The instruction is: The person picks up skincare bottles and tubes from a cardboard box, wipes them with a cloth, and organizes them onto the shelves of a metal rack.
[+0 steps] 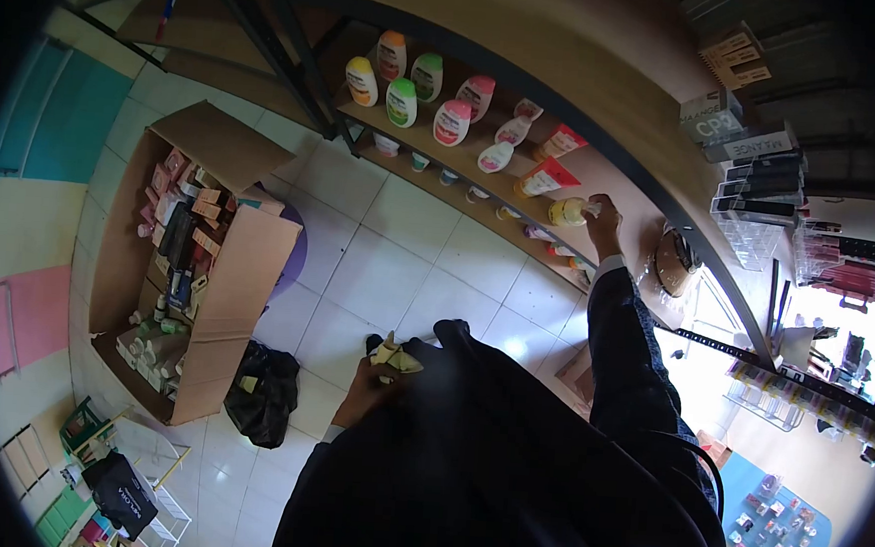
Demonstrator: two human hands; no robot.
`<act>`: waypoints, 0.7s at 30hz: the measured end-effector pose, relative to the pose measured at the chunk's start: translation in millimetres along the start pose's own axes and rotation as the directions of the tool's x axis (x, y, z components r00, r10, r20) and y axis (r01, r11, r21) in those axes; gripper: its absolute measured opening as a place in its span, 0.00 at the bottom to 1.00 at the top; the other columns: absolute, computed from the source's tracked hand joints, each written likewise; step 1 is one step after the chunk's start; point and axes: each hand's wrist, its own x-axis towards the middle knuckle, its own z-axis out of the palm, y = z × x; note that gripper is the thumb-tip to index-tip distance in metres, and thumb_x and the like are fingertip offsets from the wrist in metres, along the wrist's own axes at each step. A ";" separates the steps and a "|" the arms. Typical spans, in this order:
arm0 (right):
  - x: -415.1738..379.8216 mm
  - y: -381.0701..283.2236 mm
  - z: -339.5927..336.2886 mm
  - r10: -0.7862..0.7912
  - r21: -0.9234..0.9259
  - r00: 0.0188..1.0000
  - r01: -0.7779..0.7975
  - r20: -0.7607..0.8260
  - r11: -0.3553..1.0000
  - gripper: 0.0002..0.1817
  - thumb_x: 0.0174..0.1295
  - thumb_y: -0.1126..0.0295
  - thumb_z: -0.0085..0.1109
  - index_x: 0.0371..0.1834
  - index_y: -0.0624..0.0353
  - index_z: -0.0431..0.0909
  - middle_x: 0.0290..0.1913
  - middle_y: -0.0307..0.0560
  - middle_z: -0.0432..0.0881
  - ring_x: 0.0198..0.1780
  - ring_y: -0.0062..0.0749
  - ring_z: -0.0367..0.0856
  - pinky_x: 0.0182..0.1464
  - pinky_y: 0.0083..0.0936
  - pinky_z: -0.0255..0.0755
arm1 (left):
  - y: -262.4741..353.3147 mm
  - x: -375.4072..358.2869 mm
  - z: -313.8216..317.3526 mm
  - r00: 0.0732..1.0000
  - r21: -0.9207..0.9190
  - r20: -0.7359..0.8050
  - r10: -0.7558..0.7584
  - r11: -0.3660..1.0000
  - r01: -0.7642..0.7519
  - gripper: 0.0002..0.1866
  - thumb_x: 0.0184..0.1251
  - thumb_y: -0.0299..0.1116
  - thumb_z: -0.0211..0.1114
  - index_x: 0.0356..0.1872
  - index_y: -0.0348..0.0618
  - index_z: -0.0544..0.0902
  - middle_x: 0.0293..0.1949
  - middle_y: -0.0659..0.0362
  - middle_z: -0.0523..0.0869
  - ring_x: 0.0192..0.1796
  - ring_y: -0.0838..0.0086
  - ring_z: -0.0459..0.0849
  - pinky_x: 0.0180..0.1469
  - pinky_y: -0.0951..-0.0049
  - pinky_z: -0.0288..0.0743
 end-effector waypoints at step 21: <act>-203.5 -378.5 -45.8 -0.529 0.650 0.378 -0.409 0.760 0.641 0.26 0.63 0.65 0.50 0.62 0.59 0.56 0.59 0.53 0.64 0.58 0.33 0.65 0.57 0.31 0.63 | 198.9 -45.9 -34.9 0.508 0.478 -0.380 0.773 0.634 -0.608 0.37 0.52 0.28 0.65 0.64 0.46 0.59 0.63 0.42 0.56 0.67 0.49 0.53 0.65 0.62 0.51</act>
